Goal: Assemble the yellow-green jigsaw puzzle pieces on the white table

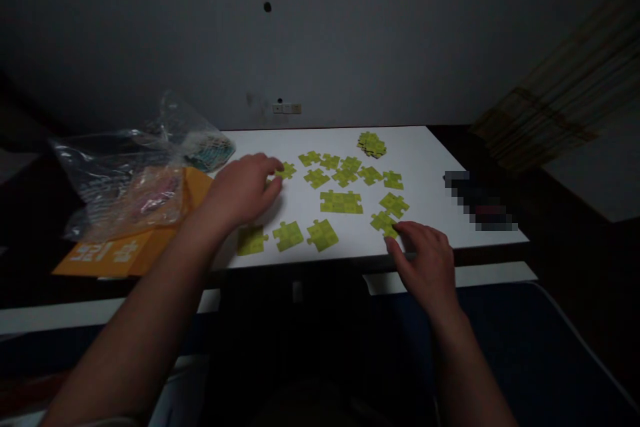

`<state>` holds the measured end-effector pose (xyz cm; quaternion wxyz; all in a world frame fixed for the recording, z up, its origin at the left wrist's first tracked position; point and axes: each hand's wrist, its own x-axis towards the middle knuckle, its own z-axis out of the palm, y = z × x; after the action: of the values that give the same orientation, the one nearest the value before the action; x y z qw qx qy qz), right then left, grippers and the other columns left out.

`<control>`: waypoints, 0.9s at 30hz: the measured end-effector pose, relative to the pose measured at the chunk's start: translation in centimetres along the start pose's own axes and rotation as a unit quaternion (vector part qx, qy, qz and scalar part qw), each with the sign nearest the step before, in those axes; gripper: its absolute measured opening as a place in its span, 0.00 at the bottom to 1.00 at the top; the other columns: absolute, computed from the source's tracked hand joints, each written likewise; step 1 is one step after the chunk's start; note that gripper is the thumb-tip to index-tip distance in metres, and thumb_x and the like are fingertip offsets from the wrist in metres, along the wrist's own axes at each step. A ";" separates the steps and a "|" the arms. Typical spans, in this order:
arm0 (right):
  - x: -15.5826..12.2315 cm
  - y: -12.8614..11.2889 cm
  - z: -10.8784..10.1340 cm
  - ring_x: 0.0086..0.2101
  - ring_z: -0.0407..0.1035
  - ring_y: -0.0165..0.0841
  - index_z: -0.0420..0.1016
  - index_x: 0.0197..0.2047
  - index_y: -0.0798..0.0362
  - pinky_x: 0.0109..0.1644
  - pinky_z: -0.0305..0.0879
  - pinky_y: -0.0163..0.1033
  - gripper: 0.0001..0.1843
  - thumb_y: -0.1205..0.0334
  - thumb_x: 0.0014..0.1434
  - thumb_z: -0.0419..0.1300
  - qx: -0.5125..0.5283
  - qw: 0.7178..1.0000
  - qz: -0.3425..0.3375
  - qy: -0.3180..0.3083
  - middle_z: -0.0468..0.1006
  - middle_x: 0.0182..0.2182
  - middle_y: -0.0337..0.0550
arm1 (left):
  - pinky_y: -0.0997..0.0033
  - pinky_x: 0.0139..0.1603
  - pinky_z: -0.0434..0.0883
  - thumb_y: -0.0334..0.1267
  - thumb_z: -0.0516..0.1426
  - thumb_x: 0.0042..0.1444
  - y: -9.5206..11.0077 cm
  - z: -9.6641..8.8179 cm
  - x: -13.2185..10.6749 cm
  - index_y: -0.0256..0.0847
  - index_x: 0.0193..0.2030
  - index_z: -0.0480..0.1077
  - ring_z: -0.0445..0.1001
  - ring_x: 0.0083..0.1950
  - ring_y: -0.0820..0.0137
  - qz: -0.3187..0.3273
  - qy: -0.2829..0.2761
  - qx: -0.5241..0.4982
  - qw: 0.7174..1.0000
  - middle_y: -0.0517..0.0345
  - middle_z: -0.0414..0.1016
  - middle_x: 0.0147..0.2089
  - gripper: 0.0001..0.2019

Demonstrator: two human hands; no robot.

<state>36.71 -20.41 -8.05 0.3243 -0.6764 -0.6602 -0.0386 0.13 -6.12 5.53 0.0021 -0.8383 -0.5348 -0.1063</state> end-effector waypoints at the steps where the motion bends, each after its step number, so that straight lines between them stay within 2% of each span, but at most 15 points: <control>1: 0.0 0.1 0.1 0.58 0.74 0.56 0.82 0.58 0.48 0.63 0.68 0.64 0.21 0.42 0.75 0.61 0.005 1.000 0.005 0.004 0.86 0.56 0.54 | 0.48 0.61 0.77 0.45 0.53 0.75 0.5 0.8 -2.4 0.42 0.63 0.79 0.81 0.59 0.49 0.006 -0.003 -0.008 1.000 0.44 0.84 0.59 0.20; 4: 0.0 0.2 0.3 0.57 0.74 0.56 0.81 0.58 0.49 0.63 0.68 0.65 0.23 0.40 0.73 0.61 0.026 0.999 0.022 0.014 0.85 0.54 0.55 | 0.44 0.66 0.78 0.44 0.54 0.76 2.6 4.3 -9.1 0.42 0.68 0.76 0.79 0.67 0.48 0.018 -0.003 -0.030 0.999 0.42 0.80 0.69 0.21; 6: 0.0 0.1 0.3 0.56 0.74 0.56 0.80 0.58 0.49 0.63 0.69 0.65 0.24 0.40 0.72 0.63 0.047 0.998 0.031 0.018 0.85 0.54 0.56 | 0.35 0.75 0.71 0.46 0.56 0.75 4.1 6.9 -12.2 0.44 0.74 0.71 0.71 0.77 0.43 0.001 0.039 -0.014 0.999 0.40 0.73 0.77 0.24; 8: 0.1 -0.1 0.3 0.55 0.75 0.55 0.79 0.59 0.49 0.62 0.71 0.63 0.24 0.41 0.71 0.64 0.070 0.996 0.042 0.022 0.84 0.54 0.57 | 0.27 0.79 0.65 0.46 0.57 0.75 5.4 9.1 -14.0 0.43 0.79 0.66 0.65 0.82 0.39 -0.038 0.069 -0.002 0.997 0.38 0.67 0.82 0.28; 11: 0.3 -0.6 0.3 0.51 0.77 0.51 0.78 0.61 0.51 0.58 0.74 0.60 0.26 0.43 0.68 0.67 0.098 0.993 0.059 0.037 0.82 0.54 0.57 | 0.25 0.79 0.64 0.46 0.57 0.75 6.4 11.0 -14.7 0.41 0.79 0.66 0.63 0.83 0.36 -0.068 0.093 -0.013 0.993 0.37 0.66 0.82 0.29; 14: 0.4 -0.9 0.1 0.46 0.78 0.47 0.78 0.62 0.51 0.55 0.77 0.57 0.27 0.44 0.67 0.69 0.107 0.991 0.063 0.044 0.82 0.52 0.56 | 0.26 0.78 0.65 0.47 0.58 0.75 6.3 11.6 -14.6 0.40 0.78 0.68 0.63 0.83 0.36 -0.069 0.103 -0.019 0.992 0.37 0.66 0.82 0.29; 19: 0.4 -0.3 -0.1 0.46 0.78 0.47 0.81 0.58 0.50 0.55 0.78 0.59 0.23 0.45 0.66 0.70 0.105 0.992 0.052 0.047 0.83 0.52 0.54 | 0.28 0.78 0.67 0.46 0.57 0.76 5.7 11.2 -14.8 0.41 0.79 0.68 0.64 0.83 0.38 -0.050 0.092 -0.008 0.995 0.39 0.67 0.82 0.29; 22: 0.4 -0.2 -0.4 0.47 0.79 0.46 0.84 0.55 0.48 0.55 0.79 0.58 0.18 0.48 0.66 0.70 0.131 0.988 0.037 0.070 0.83 0.51 0.53 | 0.29 0.79 0.66 0.47 0.57 0.76 5.6 11.0 -15.0 0.42 0.79 0.67 0.63 0.84 0.39 -0.050 0.080 -0.005 0.995 0.40 0.65 0.83 0.29; 24: 0.4 -0.8 -0.5 0.46 0.79 0.45 0.86 0.49 0.47 0.53 0.80 0.56 0.13 0.49 0.67 0.70 0.152 0.982 0.036 0.103 0.83 0.48 0.51 | 0.31 0.80 0.66 0.46 0.57 0.76 5.5 10.8 -15.2 0.40 0.81 0.64 0.61 0.85 0.41 -0.052 0.083 -0.013 0.995 0.39 0.64 0.83 0.30; 27: 0.6 -2.9 -0.5 0.44 0.80 0.43 0.86 0.42 0.46 0.47 0.81 0.52 0.09 0.51 0.67 0.72 0.223 0.963 0.062 0.139 0.83 0.44 0.48 | 0.31 0.83 0.62 0.45 0.56 0.76 4.7 10.6 -15.7 0.35 0.82 0.60 0.55 0.87 0.41 -0.077 0.113 -0.029 0.990 0.36 0.62 0.84 0.33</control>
<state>34.28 -20.38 -6.25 0.5575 -0.6145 -0.5570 0.0363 -0.13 -21.01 -7.17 0.0305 -0.7766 -0.5910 -0.2158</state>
